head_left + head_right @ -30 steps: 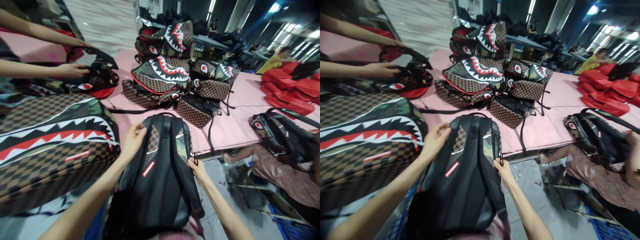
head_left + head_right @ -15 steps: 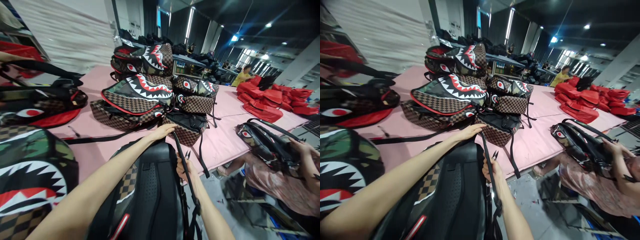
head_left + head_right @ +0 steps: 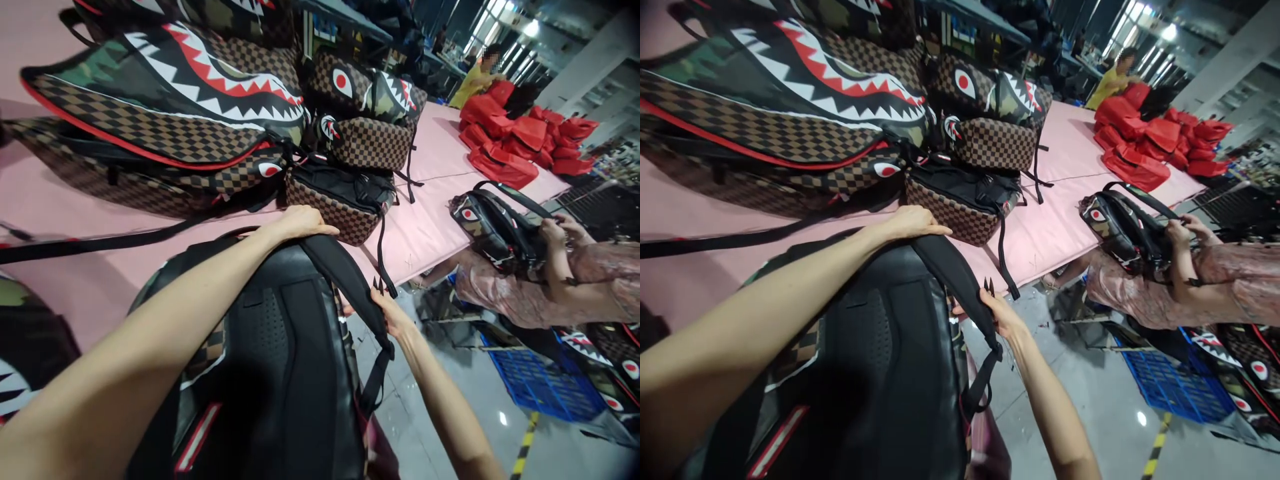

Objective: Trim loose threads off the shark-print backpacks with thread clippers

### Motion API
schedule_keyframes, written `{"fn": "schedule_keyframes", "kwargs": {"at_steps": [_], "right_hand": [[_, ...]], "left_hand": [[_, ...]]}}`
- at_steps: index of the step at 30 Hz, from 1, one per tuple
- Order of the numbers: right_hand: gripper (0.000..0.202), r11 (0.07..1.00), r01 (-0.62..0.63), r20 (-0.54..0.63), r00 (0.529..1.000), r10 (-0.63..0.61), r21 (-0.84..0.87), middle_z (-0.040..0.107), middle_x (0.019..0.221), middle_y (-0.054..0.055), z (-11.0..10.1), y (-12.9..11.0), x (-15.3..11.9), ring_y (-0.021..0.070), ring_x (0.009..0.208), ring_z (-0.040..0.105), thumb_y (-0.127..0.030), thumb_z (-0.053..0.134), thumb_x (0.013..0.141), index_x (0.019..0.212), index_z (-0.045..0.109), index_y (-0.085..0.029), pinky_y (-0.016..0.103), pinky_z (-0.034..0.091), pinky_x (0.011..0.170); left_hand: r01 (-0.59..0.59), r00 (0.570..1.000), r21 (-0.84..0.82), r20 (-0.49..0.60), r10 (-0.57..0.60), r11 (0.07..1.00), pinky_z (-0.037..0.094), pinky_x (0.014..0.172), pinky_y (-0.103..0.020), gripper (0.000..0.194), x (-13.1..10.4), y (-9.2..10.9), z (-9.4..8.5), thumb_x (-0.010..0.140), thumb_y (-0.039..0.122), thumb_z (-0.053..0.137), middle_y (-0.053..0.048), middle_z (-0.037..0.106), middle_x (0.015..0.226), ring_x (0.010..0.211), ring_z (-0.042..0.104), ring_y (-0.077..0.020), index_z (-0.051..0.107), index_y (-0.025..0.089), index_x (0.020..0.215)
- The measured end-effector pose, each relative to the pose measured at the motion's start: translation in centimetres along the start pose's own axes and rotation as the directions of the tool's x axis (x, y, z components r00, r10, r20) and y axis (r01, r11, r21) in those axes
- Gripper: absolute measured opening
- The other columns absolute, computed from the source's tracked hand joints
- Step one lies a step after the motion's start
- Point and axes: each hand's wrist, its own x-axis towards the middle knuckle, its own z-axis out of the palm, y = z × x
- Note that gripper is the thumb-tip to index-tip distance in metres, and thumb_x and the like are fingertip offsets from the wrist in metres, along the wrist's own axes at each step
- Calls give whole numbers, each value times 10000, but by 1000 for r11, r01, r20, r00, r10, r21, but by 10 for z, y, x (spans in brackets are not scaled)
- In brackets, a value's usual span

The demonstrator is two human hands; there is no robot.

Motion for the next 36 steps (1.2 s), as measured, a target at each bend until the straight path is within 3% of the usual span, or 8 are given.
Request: {"fn": "schedule_keyframes", "kwargs": {"at_steps": [7, 10, 15, 19, 24, 29, 32, 36], "right_hand": [[372, 953, -133, 161, 983, 91, 271, 697, 644, 92, 12, 2, 0, 132, 476, 608, -394, 464, 886, 893, 652, -73, 182, 451, 398], [375, 939, -144, 199, 976, 83, 313, 703, 658, 94, 13, 0, -2, 141, 491, 621, -355, 404, 915, 934, 642, -66, 198, 481, 419], [370, 926, -185, 198, 972, 124, 330, 708, 665, 93, 10, 1, -3, 143, 481, 623, -366, 408, 919, 966, 633, -76, 199, 476, 400], [354, 922, -175, 200, 974, 110, 345, 719, 721, 117, 10, 4, -1, 153, 523, 648, -352, 429, 909, 966, 634, -69, 203, 484, 415], [396, 937, -133, 205, 976, 67, 323, 720, 766, 125, 12, 6, -6, 174, 596, 676, -372, 425, 907, 948, 655, -53, 229, 507, 483], [313, 954, -58, 163, 987, 10, 295, 723, 727, 126, 6, 9, -7, 195, 646, 695, -359, 605, 799, 907, 685, -76, 236, 556, 587], [319, 960, -47, 154, 988, 4, 277, 727, 771, 136, 3, 13, -2, 210, 695, 702, -367, 638, 773, 921, 690, -90, 251, 567, 633], [300, 966, -84, 87, 994, 64, 243, 721, 727, 137, 3, 16, 2, 257, 724, 702, -393, 670, 731, 878, 703, -133, 307, 570, 617]], "left_hand": [[-103, 975, -19, -202, 97, 995, 331, 965, -400, 568, -35, -1, -7, 895, 544, 351, -107, 616, 1105, 1103, 523, -273, 579, 96, 1161], [-46, 880, 42, -471, 60, 998, 219, 1035, -537, 638, -116, 9, 1, 889, 515, 377, -183, 430, 1351, 1298, 301, -365, 369, 65, 1341], [206, 909, 129, -393, -141, 970, 320, 914, -685, 807, -280, 24, 50, 710, 532, 483, -85, 312, 1474, 1300, 272, -474, 183, 358, 1438], [344, 869, -15, -373, -324, 939, 430, 759, -643, 816, -349, 49, 86, 675, 559, 440, 131, 89, 1509, 1231, 390, -460, 42, 523, 1386], [348, 842, -143, -387, -376, 927, 313, 961, -668, 719, -348, 67, 97, 751, 371, 490, 15, 263, 1485, 1293, 323, -429, 220, 423, 1415], [261, 762, -337, -503, -407, 905, 239, 1116, -489, 606, -305, -10, 9, 702, 338, 545, -49, 390, 1434, 1319, 332, -341, 497, 264, 1301], [338, 590, -716, -344, -731, 610, 373, 1034, -457, 461, -276, -64, -37, 750, 396, 541, -75, 632, 1175, 1179, 508, -323, 584, 261, 1189], [282, 506, -954, 58, -861, 101, 553, 654, -353, 287, -249, -112, -31, 756, 307, 604, -111, 701, 709, 677, 667, -252, 664, 109, 954]]}}
